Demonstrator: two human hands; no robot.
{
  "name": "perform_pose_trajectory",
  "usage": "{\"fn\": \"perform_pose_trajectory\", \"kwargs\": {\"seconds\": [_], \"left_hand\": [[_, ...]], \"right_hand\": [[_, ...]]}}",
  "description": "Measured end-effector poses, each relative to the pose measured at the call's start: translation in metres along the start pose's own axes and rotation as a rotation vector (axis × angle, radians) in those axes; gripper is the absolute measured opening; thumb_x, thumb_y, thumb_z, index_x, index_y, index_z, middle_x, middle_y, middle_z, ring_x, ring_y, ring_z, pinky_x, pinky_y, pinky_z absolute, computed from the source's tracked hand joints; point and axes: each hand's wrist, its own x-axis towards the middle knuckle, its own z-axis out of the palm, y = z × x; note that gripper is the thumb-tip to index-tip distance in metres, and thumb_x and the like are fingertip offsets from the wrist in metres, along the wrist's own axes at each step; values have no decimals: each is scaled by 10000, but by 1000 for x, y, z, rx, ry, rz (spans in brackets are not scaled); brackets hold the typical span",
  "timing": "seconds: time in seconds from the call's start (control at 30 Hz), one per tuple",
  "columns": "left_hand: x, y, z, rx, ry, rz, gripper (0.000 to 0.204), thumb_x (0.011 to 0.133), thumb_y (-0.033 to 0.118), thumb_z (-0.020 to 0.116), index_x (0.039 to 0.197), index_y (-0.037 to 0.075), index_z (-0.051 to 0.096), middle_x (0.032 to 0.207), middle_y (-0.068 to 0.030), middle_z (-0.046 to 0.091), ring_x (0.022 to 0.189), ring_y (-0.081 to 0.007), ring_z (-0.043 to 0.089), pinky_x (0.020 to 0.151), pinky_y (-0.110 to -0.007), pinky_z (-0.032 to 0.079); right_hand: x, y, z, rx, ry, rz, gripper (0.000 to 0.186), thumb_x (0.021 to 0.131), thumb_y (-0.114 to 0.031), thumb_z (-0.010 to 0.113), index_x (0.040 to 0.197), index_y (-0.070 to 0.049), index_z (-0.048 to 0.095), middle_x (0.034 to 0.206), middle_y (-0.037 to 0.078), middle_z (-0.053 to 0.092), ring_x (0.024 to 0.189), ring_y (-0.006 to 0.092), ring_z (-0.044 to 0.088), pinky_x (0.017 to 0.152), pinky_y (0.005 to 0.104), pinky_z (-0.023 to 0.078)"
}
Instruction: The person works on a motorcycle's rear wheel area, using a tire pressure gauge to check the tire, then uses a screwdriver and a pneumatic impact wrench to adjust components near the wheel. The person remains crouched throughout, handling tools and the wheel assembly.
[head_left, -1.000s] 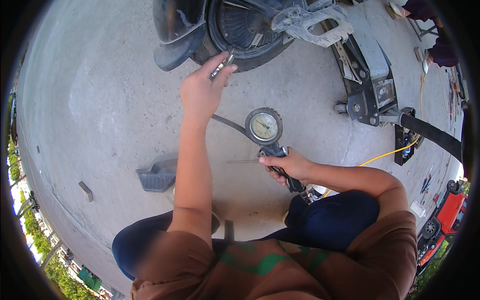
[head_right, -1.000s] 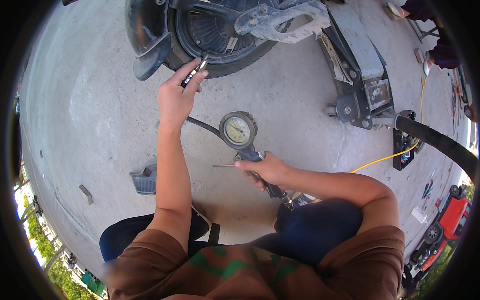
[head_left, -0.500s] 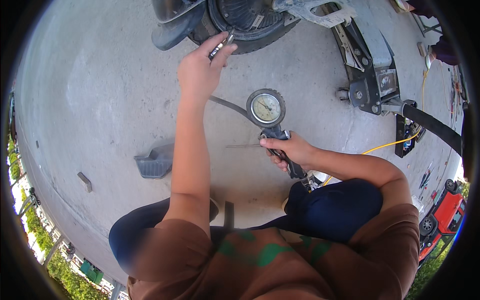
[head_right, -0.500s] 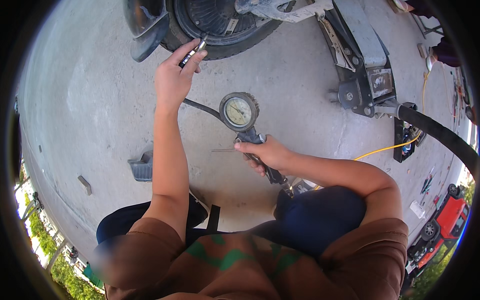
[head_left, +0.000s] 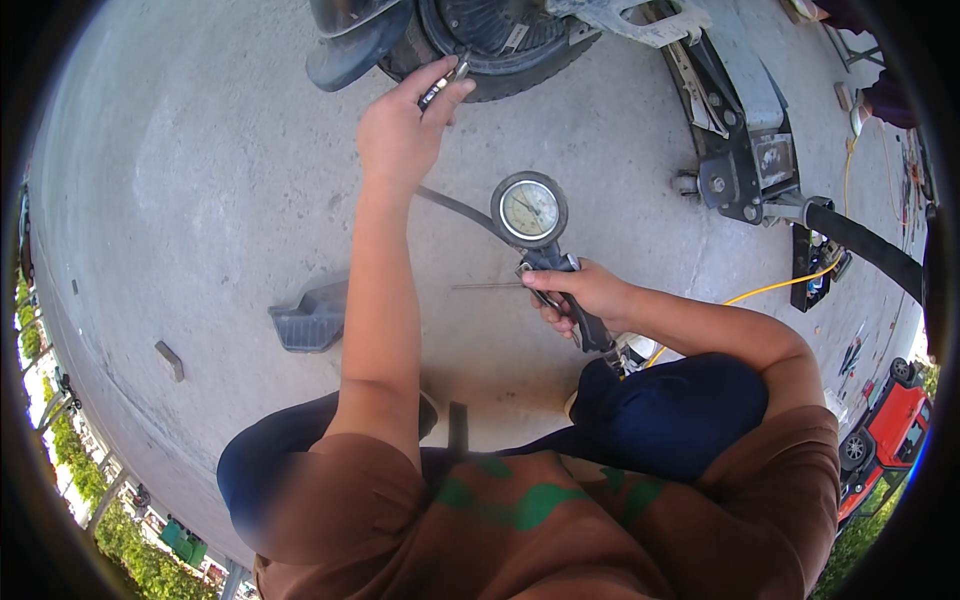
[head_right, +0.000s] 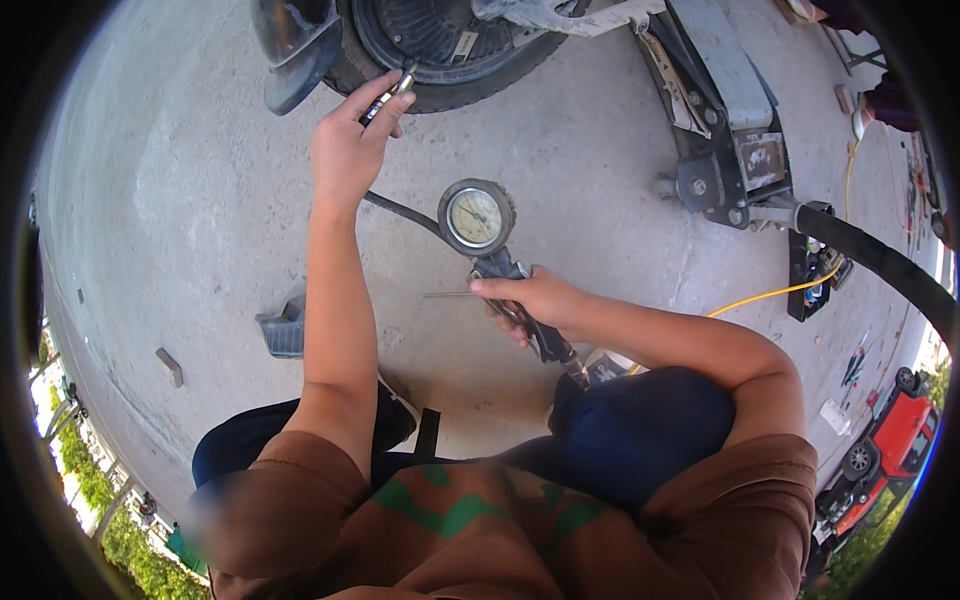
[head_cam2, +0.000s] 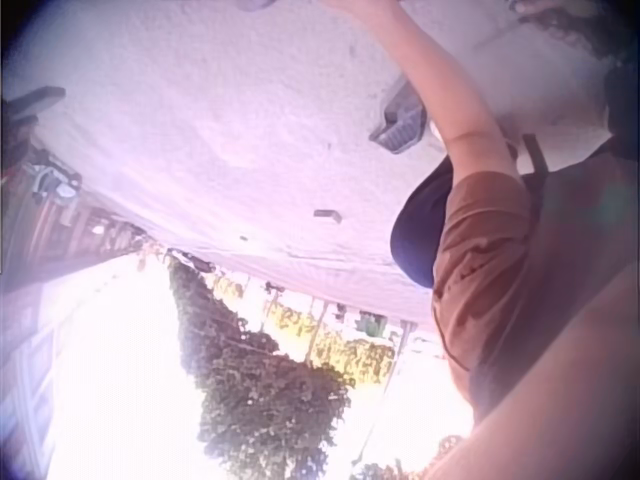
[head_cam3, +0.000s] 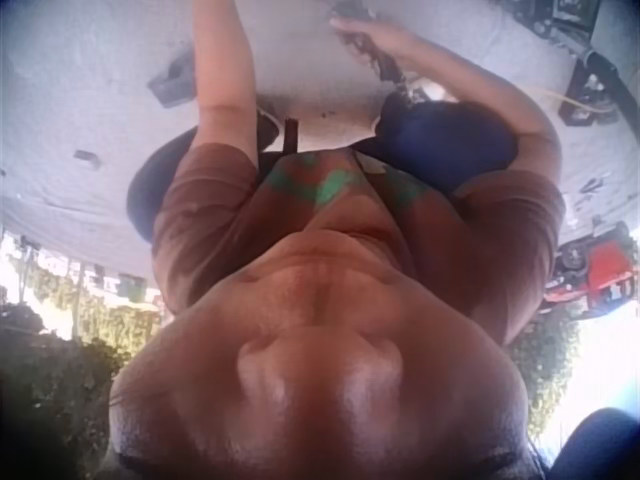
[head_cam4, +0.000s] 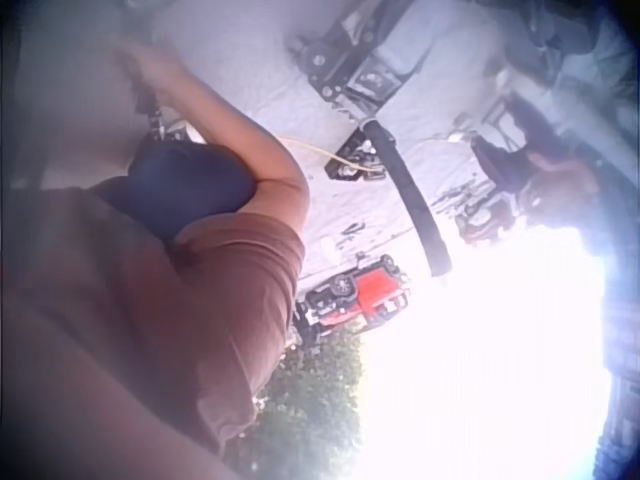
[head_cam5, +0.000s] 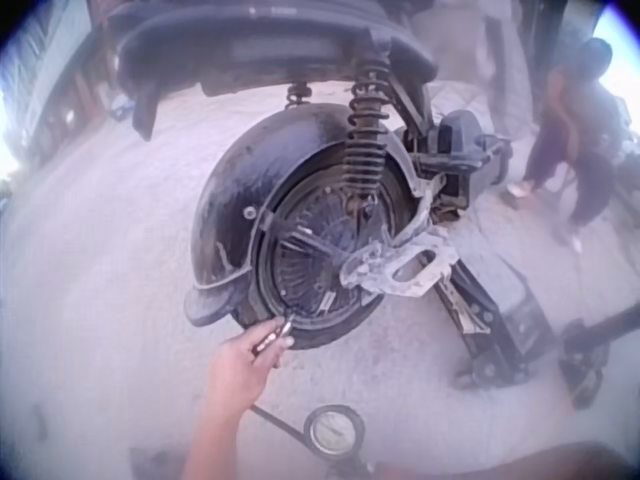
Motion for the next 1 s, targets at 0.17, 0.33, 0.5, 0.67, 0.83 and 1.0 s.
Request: {"fn": "perform_pose_trajectory", "kwargs": {"seconds": [0.17, 0.33, 0.5, 0.67, 0.83, 1.0], "left_hand": [[-1, 3, 1, 3, -1, -10, 344, 847, 318, 720, 1113, 101, 701, 655, -19, 635, 589, -88, 578, 580, -240, 449], [1, -6, 6, -9, 38, 34, 344, 831, 377, 721, 1087, 147, 715, 608, -13, 627, 561, -122, 593, 565, -270, 455], [1, -4, 6, -12, 28, 31, 341, 833, 375, 719, 1081, 142, 716, 604, -10, 627, 559, -122, 592, 561, -269, 455], [1, -7, 6, -10, 26, 39, 343, 833, 374, 720, 1082, 138, 715, 605, -12, 626, 557, -122, 592, 557, -270, 455], [1, 0, 2, -22, -29, 11, 352, 848, 277, 728, 1139, 82, 690, 669, -4, 626, 606, -53, 559, 568, -216, 424], [-10, 12, -10, 99, 4, -36, 302, 859, 292, 709, 1081, 88, 697, 721, -38, 654, 646, -102, 584, 597, -247, 447]], "right_hand": [[-4, -1, 1, 35, -62, -56, 383, 884, -361, 678, 1004, -6, 598, 844, 106, 643, 723, 187, 648, 647, 323, 541], [-2, -4, -4, -49, -134, -41, 492, 890, -355, 675, 1163, 41, 568, 983, 145, 666, 853, 207, 666, 757, 340, 547], [-1, -4, -6, -37, -169, -52, 510, 895, -359, 669, 1189, 43, 557, 1014, 154, 665, 873, 195, 663, 775, 330, 545], [-2, -4, -6, -39, -181, -60, 503, 899, -363, 665, 1185, 37, 559, 1020, 149, 665, 890, 188, 660, 777, 323, 542], [-2, -3, -7, -49, -172, -63, 511, 897, -376, 663, 1191, 30, 561, 1036, 144, 666, 893, 188, 659, 784, 328, 536], [2, 3, -10, -44, -170, -62, 474, 920, -330, 637, 1219, 27, 548, 1037, 156, 670, 874, 183, 669, 810, 323, 540]]}}
